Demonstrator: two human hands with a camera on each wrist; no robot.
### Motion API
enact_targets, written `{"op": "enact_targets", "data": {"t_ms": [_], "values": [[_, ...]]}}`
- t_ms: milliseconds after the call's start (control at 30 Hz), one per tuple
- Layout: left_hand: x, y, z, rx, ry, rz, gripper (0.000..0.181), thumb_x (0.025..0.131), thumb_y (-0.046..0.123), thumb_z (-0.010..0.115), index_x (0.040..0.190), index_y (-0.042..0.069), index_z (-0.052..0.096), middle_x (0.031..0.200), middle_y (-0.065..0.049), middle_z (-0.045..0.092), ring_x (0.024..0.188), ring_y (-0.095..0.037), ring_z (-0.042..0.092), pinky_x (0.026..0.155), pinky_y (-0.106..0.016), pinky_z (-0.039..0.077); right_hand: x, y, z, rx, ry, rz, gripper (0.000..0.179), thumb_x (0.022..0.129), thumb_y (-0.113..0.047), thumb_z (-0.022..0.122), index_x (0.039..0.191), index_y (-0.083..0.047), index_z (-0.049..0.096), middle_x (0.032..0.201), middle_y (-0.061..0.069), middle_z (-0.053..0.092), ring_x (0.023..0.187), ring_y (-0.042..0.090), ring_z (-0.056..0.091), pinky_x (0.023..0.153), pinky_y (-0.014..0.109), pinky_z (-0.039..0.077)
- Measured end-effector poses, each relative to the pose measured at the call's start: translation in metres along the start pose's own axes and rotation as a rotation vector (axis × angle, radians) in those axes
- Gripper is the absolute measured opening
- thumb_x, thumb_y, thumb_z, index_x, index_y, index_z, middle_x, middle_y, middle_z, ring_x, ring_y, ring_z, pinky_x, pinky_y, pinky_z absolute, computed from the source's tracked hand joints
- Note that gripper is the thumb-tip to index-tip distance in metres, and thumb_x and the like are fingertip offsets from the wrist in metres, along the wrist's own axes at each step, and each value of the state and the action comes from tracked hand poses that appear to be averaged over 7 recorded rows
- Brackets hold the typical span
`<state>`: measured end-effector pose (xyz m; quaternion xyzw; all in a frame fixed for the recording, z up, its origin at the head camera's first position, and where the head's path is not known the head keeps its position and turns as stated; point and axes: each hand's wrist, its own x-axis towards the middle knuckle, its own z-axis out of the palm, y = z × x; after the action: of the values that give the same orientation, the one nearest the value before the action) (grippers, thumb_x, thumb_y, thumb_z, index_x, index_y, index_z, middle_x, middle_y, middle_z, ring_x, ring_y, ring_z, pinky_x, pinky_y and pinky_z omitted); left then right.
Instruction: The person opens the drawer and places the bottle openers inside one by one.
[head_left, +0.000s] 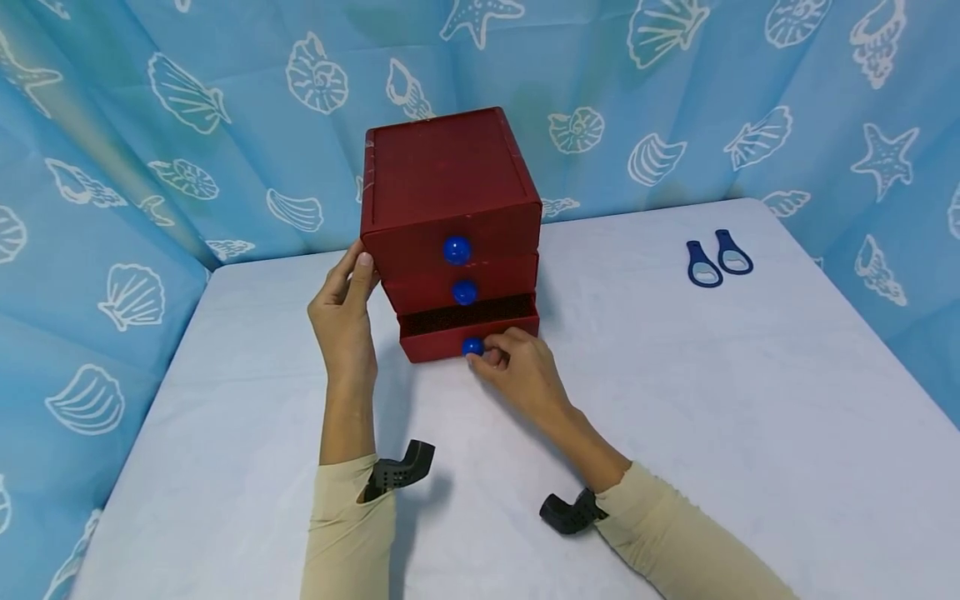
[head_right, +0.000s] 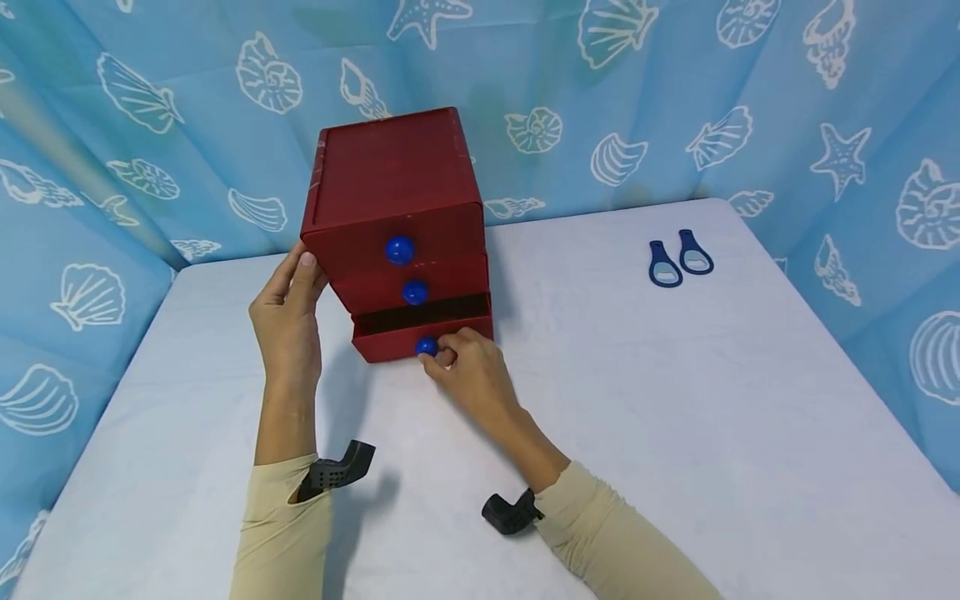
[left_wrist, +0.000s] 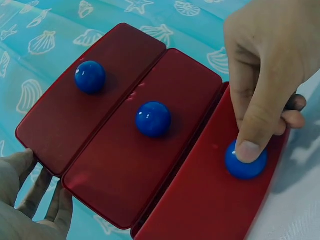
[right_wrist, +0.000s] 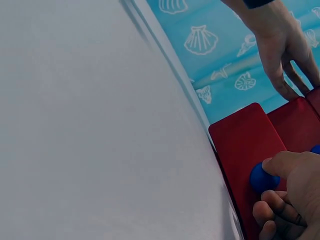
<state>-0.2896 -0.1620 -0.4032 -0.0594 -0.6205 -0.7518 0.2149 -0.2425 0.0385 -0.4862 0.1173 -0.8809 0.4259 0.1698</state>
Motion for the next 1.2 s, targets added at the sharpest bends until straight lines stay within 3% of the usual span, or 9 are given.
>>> {"op": "enact_targets", "data": {"t_ms": [300,833,1200], "values": [[-0.001,0.002,0.000,0.011,0.008,0.009,0.036,0.099,0.028,0.066,0.132,0.016,0.067,0.128,-0.007,0.064,0.115,-0.024,0.064,0.107,-0.035,0.045,-0.015,-0.001,0.002,0.039,0.024,-0.031,0.022,0.085,-0.019,0.082,0.090,0.001,0.074,0.078,0.002,0.061,0.067,0.012,0.057,0.059,0.021,0.050],[-0.001,0.000,0.004,-0.003,-0.001,-0.005,0.036,0.098,0.029,0.066,0.131,0.016,0.068,0.127,-0.008,0.064,0.114,-0.025,0.065,0.108,-0.032,0.043,-0.050,-0.005,-0.006,-0.013,0.100,-0.096,0.022,0.080,-0.017,0.086,0.090,0.000,0.076,0.076,0.000,0.059,0.065,0.012,0.055,0.058,0.021,0.050],[-0.001,0.001,0.002,-0.026,0.005,-0.010,0.034,0.098,0.027,0.067,0.130,0.017,0.069,0.128,-0.009,0.064,0.115,-0.025,0.065,0.109,-0.034,0.042,-0.066,-0.013,-0.011,-0.012,0.054,-0.066,0.022,0.080,-0.018,0.087,0.089,-0.002,0.075,0.076,-0.004,0.057,0.066,0.008,0.054,0.059,0.019,0.050]]}}
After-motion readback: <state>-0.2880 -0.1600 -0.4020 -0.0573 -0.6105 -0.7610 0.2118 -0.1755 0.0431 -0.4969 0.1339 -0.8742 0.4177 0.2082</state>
